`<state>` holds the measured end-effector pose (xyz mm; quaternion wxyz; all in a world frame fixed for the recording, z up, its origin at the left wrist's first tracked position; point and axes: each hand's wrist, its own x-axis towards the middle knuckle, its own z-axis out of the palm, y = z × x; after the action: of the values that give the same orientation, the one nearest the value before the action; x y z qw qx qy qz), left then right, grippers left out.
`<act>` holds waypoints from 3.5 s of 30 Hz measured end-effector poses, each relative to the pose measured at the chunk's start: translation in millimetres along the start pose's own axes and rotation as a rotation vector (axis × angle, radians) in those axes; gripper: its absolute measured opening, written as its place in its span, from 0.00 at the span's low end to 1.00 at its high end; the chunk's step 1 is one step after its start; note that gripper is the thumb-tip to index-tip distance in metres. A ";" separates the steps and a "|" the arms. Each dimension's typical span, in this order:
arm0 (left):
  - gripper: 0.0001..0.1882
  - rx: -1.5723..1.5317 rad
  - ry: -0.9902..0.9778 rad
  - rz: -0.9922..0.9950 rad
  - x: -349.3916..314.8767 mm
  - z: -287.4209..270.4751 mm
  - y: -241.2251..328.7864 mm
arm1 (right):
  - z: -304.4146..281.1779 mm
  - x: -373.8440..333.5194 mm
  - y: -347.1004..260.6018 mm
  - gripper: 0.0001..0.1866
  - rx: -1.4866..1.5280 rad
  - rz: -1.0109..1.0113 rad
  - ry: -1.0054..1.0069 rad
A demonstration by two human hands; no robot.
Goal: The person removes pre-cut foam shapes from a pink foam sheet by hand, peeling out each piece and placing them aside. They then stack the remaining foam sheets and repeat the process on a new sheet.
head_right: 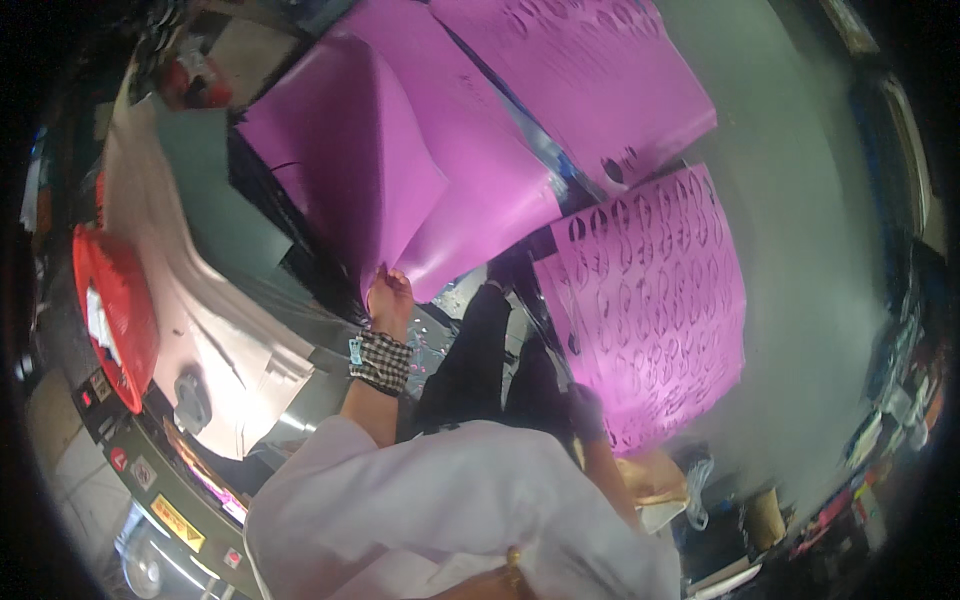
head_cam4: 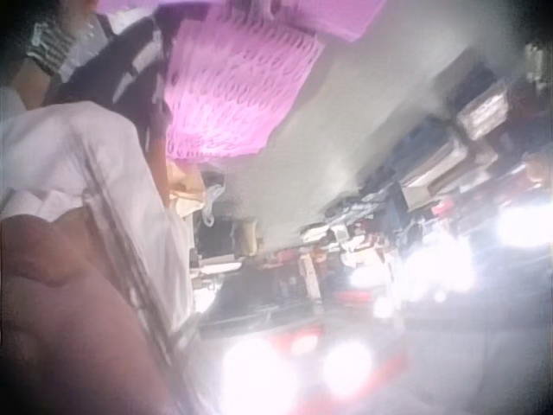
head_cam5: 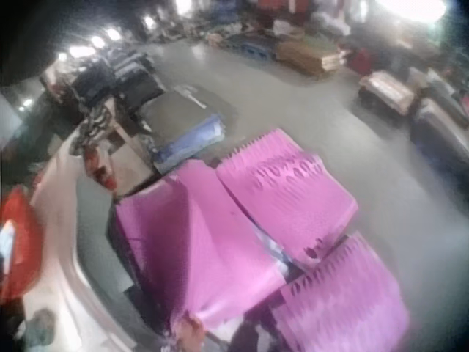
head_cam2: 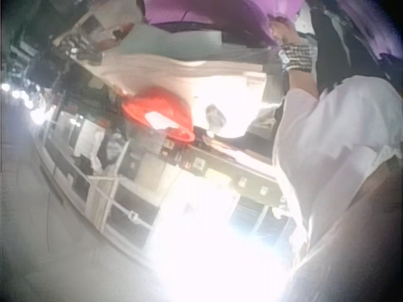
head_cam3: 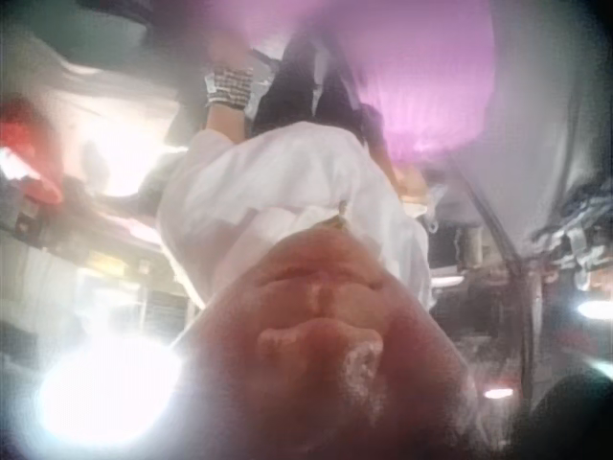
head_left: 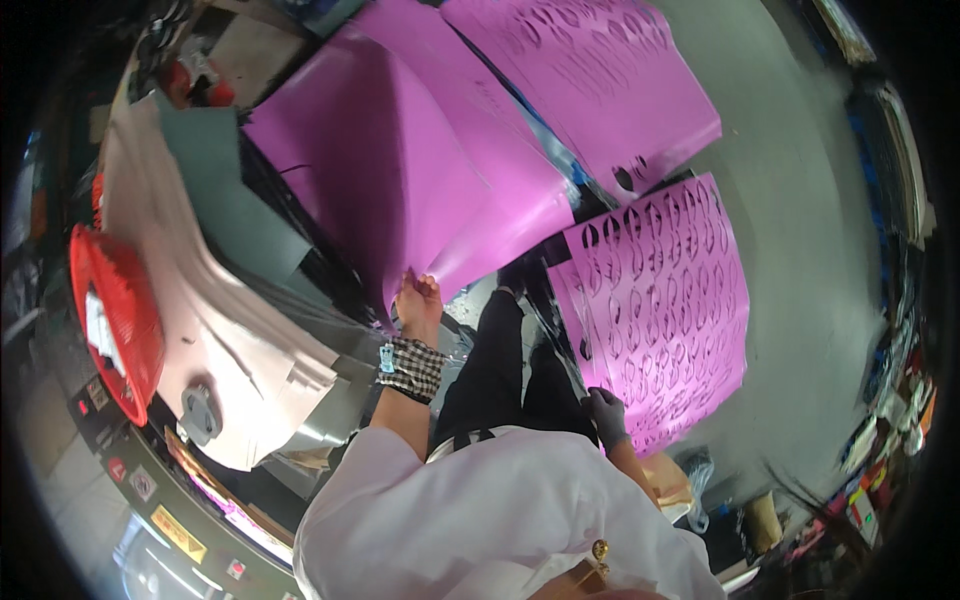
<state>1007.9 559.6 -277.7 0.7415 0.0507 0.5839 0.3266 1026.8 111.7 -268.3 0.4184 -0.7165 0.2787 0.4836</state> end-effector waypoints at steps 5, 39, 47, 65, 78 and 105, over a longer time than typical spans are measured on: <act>0.11 0.133 -0.001 0.156 -68.5 28.6 15.0 | -6.0 -3.7 -7.3 0.14 0.057 0.028 -0.045; 0.09 2.049 -0.496 0.831 -384.0 -223.5 -41.0 | 126.3 -254.6 -125.8 0.26 -1.763 -1.294 -0.680; 0.20 1.341 -0.518 0.920 -454.0 -323.9 114.5 | 204.0 -345.8 -82.1 0.14 -1.061 -1.583 -0.704; 0.11 0.521 0.773 1.815 -519.5 -608.7 265.0 | 391.6 -674.6 52.3 0.15 0.149 -1.685 -1.579; 0.12 -0.067 0.500 1.287 -514.8 -708.6 284.7 | 530.1 -823.0 174.1 0.29 0.381 -1.547 -2.052; 0.15 -0.515 1.600 0.729 -568.4 -834.9 141.4 | 780.7 -544.8 238.8 0.19 -1.753 -1.318 -1.419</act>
<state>137.6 105.5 -1.2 -0.0444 -0.1765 0.7804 0.5982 270.5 669.2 15.5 0.0269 -0.3406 -0.8087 0.4788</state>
